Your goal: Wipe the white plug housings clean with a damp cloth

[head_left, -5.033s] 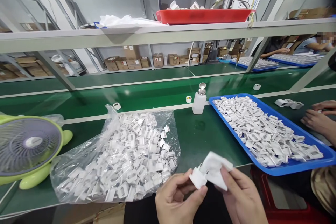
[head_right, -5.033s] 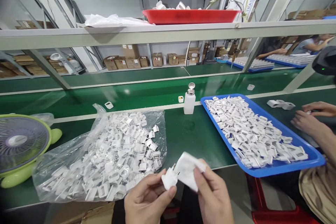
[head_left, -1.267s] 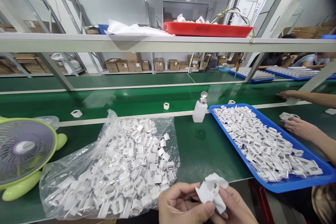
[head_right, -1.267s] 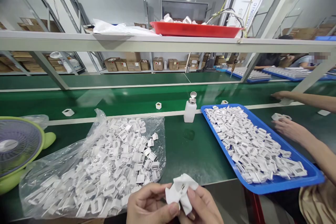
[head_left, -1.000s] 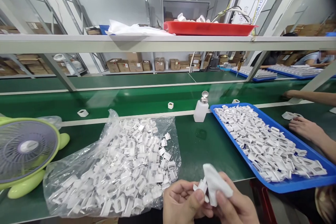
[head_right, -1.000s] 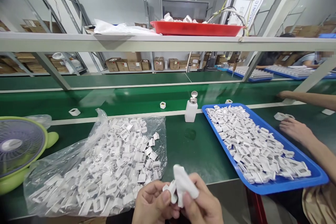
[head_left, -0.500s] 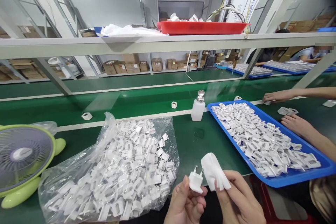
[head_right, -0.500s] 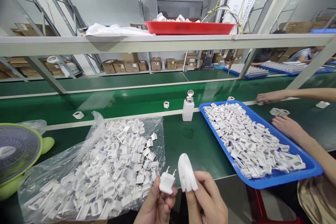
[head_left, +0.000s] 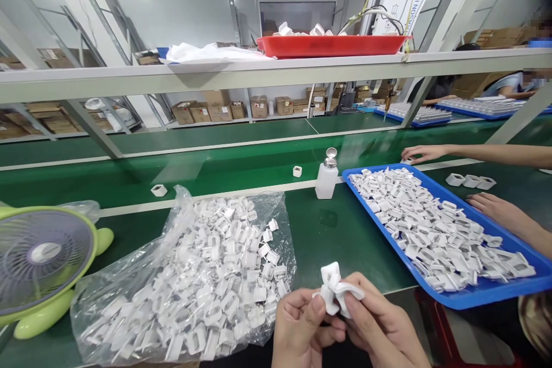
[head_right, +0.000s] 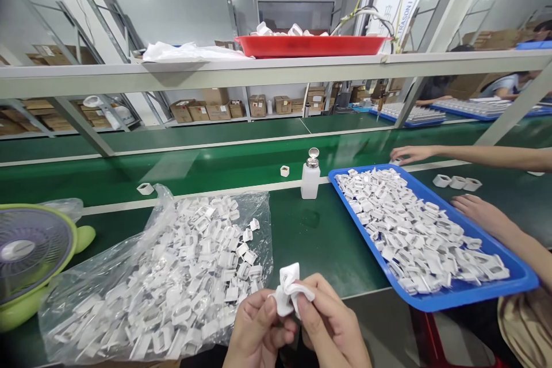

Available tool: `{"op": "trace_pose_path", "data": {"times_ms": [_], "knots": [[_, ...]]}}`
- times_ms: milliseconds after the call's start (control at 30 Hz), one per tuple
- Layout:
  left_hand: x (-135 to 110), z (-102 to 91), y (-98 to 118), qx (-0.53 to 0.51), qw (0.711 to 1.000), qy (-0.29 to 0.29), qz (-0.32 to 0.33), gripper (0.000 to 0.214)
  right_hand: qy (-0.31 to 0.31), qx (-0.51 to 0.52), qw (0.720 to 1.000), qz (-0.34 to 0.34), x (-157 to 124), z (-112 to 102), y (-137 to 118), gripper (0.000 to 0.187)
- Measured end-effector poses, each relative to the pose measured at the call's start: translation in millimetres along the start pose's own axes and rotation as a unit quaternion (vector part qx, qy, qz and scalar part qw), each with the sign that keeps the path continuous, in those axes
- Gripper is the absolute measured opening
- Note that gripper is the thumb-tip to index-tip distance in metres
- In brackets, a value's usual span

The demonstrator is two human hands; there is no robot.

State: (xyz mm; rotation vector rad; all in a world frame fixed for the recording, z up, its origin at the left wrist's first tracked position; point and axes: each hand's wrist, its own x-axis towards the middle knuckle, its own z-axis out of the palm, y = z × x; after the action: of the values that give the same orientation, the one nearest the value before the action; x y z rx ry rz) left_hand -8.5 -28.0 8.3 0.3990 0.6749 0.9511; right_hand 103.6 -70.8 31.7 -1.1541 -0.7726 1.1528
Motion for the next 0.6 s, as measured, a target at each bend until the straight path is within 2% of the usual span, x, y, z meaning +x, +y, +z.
{"op": "trace_pose_path", "data": {"times_ms": [67,100,167,233,300,400,500,533,600], "knots": [[0.0,0.7,1.2,-0.020,0.999,-0.017,-0.020,0.040,0.028,0.122,0.989,0.076,2.5,-4.5,4.4,0.033],[-0.3,1.1,1.8,-0.032,0.999,-0.024,-0.028,0.040,0.053,0.167,0.980,0.089,3.5,-7.3,7.7,0.032],[-0.8,1.9,2.2,-0.050,0.998,-0.025,-0.041,0.038,0.107,0.204,0.971,0.063,5.0,-13.5,14.6,0.028],[-1.1,2.5,1.6,-0.057,0.997,-0.019,-0.050,0.037,0.141,0.179,0.974,0.006,4.9,-19.1,19.8,0.022],[-0.9,2.6,-0.1,-0.056,0.997,-0.016,-0.058,0.038,0.147,0.107,0.983,-0.033,3.5,-23.2,21.8,0.024],[1.3,3.1,-5.4,-0.046,0.997,-0.010,-0.061,0.041,0.081,-0.027,0.994,-0.063,1.5,-26.9,19.6,0.024],[9.5,6.6,-16.7,-0.005,0.999,-0.001,-0.045,0.043,0.008,-0.094,0.993,-0.069,2.3,-38.9,18.6,0.025],[14.9,9.5,-22.1,0.022,0.999,0.006,-0.026,0.044,0.017,-0.096,0.993,-0.067,2.7,-47.7,19.9,0.026],[31.1,20.3,-35.3,0.103,0.994,0.020,0.034,0.045,0.097,-0.073,0.992,-0.047,2.5,-73.5,24.7,0.028]]}}
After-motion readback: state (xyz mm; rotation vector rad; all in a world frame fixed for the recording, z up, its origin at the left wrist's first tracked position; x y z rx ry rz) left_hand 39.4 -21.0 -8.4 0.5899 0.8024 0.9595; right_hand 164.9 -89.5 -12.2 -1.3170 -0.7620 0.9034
